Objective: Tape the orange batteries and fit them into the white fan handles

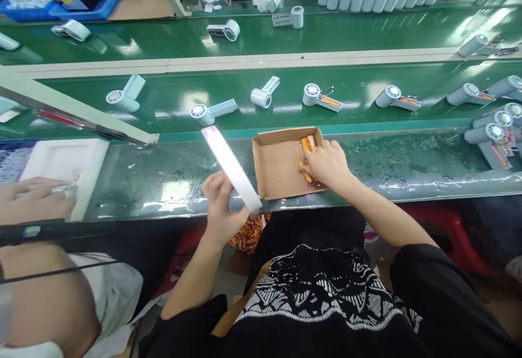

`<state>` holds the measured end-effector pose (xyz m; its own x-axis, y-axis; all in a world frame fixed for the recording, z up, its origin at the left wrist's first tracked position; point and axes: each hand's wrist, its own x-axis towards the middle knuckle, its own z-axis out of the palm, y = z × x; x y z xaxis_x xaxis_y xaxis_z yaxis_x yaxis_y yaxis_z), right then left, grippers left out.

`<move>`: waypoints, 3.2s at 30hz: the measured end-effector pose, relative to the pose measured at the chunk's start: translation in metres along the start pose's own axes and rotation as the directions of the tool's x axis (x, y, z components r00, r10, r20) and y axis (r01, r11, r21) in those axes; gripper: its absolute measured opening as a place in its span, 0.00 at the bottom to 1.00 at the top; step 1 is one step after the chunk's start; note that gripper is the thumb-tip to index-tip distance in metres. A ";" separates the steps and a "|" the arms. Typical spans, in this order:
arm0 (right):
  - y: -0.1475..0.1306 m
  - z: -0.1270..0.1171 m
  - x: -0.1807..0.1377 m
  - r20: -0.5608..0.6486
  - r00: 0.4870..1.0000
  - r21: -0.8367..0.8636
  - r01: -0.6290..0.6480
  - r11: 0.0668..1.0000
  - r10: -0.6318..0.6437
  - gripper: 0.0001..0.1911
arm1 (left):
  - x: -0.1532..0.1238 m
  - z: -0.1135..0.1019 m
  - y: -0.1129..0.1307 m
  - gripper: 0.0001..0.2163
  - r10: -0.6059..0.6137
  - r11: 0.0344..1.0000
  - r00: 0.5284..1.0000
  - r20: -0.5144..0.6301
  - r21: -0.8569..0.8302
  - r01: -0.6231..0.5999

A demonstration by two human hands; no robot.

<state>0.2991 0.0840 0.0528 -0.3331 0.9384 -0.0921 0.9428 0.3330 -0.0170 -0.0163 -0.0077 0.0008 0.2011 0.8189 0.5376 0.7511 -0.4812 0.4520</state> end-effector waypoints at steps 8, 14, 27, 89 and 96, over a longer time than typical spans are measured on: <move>0.021 0.013 -0.045 -0.114 0.946 0.912 -0.022 0.410 0.304 0.27 | 0.018 -0.007 0.016 0.43 0.245 0.953 0.969 -0.013 0.184 -0.239; -0.011 0.008 -0.069 -0.168 0.868 0.979 0.202 -0.023 0.468 0.30 | 0.023 -0.004 0.025 0.39 0.277 0.936 0.961 0.012 0.220 -0.273; -0.022 -0.005 -0.078 -0.320 0.908 0.889 0.189 0.417 0.271 0.20 | 0.032 -0.013 0.032 0.38 0.356 0.878 0.928 0.110 0.301 -0.372; 0.153 0.112 -0.128 -0.067 0.274 0.954 0.299 -0.019 0.960 0.41 | 0.344 0.175 -0.016 0.27 -0.308 0.763 0.679 0.666 0.599 -0.241; 0.149 0.117 -0.130 -0.132 0.331 0.964 0.263 0.044 0.934 0.37 | 0.337 0.190 -0.013 0.22 -0.193 0.833 0.615 0.764 0.459 -0.308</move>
<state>0.4845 0.0011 -0.0544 0.7687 0.6339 0.0854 -0.0321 0.1717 -0.9846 0.1609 0.3340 0.0408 0.4589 0.8360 -0.3007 0.8527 -0.5095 -0.1154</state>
